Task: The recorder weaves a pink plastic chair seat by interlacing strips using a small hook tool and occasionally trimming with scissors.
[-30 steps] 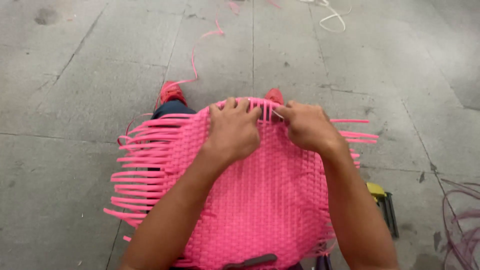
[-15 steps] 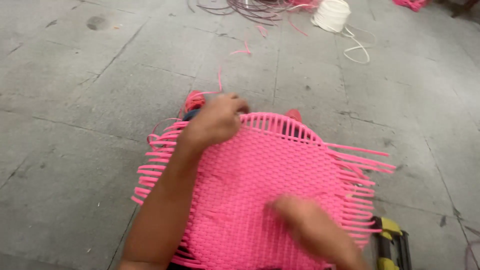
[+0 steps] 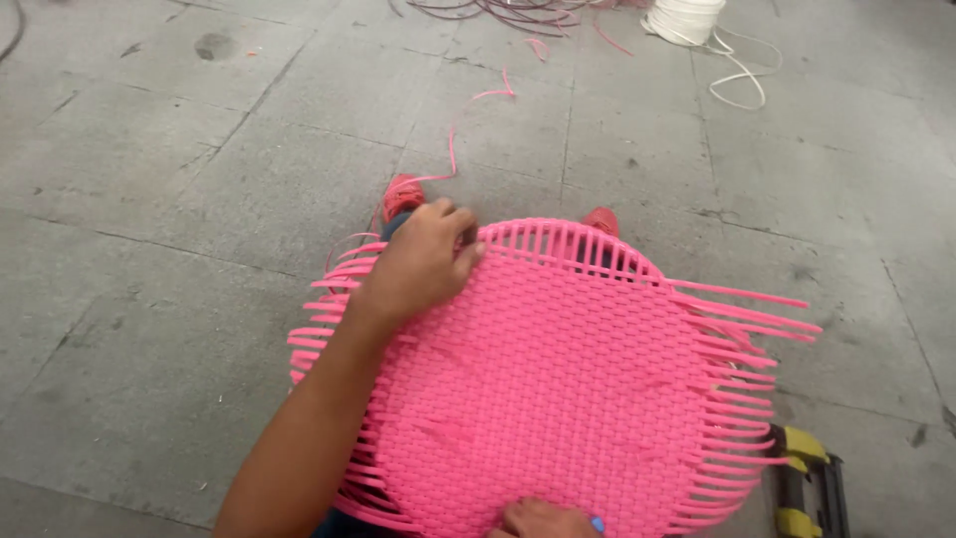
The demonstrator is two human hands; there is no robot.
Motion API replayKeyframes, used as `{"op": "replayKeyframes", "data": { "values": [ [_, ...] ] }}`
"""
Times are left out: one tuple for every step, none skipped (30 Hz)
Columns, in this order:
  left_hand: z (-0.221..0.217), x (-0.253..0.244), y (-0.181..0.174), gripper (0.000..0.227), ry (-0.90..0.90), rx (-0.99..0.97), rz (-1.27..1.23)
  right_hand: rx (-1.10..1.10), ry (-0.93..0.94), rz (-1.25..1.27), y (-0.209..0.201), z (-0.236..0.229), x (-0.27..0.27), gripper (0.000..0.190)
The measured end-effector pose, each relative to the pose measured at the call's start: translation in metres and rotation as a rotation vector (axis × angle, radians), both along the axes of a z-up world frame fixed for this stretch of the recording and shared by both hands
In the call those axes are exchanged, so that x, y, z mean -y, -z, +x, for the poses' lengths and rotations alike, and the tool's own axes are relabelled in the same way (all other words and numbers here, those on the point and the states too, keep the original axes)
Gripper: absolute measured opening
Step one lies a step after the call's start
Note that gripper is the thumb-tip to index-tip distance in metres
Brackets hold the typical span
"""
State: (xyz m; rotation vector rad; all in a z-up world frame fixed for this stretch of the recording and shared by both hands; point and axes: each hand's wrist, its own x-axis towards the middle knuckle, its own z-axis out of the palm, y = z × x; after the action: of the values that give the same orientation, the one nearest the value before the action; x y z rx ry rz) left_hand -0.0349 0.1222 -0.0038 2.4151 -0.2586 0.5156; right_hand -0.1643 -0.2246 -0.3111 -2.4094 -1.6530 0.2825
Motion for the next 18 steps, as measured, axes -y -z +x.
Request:
{"op": "replayKeyframes", "data": {
  "values": [
    [-0.006, 0.005, 0.008, 0.018, -0.06, 0.141, -0.02, -0.029, 0.084, 0.027, 0.023, -0.001, 0.007, 0.036],
    [-0.008, 0.006, 0.012, 0.018, -0.048, 0.14, -0.023, -0.029, 0.096, 0.025, 0.02, -0.005, 0.007, 0.036],
    [-0.012, 0.006, 0.015, 0.016, -0.068, 0.183, -0.033, 0.121, -0.062, 0.126, 0.017, -0.008, 0.006, 0.023],
    [-0.015, 0.005, 0.018, 0.014, -0.088, 0.226, -0.044, 0.273, -0.219, 0.228, 0.014, -0.011, 0.004, 0.014],
    [-0.016, 0.007, 0.019, 0.014, -0.09, 0.227, -0.044, 0.274, -0.221, 0.228, 0.005, -0.016, -0.002, 0.014],
    [-0.017, 0.009, 0.02, 0.012, -0.124, 0.259, -0.023, 0.134, 0.227, -0.189, -0.005, -0.021, -0.008, 0.017],
    [-0.018, 0.01, 0.021, 0.01, -0.165, 0.289, -0.004, -0.027, 0.654, -0.617, -0.015, -0.026, -0.013, 0.023],
    [-0.022, 0.01, 0.022, 0.01, -0.171, 0.287, -0.006, -0.026, 0.648, -0.621, -0.051, -0.019, -0.002, 0.023],
    [-0.022, 0.01, 0.021, 0.009, -0.177, 0.305, 0.002, -0.307, 0.585, -0.113, -0.086, -0.007, 0.007, 0.016],
    [-0.022, 0.01, 0.021, 0.007, -0.182, 0.322, 0.01, -0.579, 0.48, 0.395, -0.122, 0.005, 0.016, 0.018],
    [-0.021, 0.01, 0.021, 0.007, -0.189, 0.323, 0.007, -0.578, 0.475, 0.39, -0.113, 0.01, 0.033, 0.018],
    [-0.02, 0.01, 0.021, 0.007, -0.195, 0.324, 0.007, -0.661, 0.551, 0.598, -0.104, 0.016, 0.05, 0.023],
    [-0.023, 0.01, 0.023, 0.007, -0.204, 0.317, 0.006, -0.75, 0.627, 0.803, -0.095, 0.018, 0.067, 0.032],
    [-0.028, 0.01, 0.024, 0.007, -0.214, 0.31, 0.004, -0.757, 0.623, 0.793, -0.122, 0.02, 0.057, 0.032],
    [-0.026, 0.009, 0.023, 0.008, -0.214, 0.297, -0.002, -1.012, 0.372, 1.008, -0.15, 0.028, 0.044, 0.052],
    [-0.025, 0.008, 0.021, 0.009, -0.214, 0.284, -0.008, -1.256, 0.094, 1.207, -0.178, 0.035, 0.032, 0.073],
    [-0.024, 0.007, 0.023, 0.009, -0.215, 0.288, -0.009, -1.253, 0.091, 1.206, -0.185, 0.035, 0.028, 0.073],
    [-0.023, 0.006, 0.025, 0.013, -0.235, 0.267, -0.068, -1.429, 0.074, 1.233, -0.192, 0.035, 0.025, 0.075]
  ]
}}
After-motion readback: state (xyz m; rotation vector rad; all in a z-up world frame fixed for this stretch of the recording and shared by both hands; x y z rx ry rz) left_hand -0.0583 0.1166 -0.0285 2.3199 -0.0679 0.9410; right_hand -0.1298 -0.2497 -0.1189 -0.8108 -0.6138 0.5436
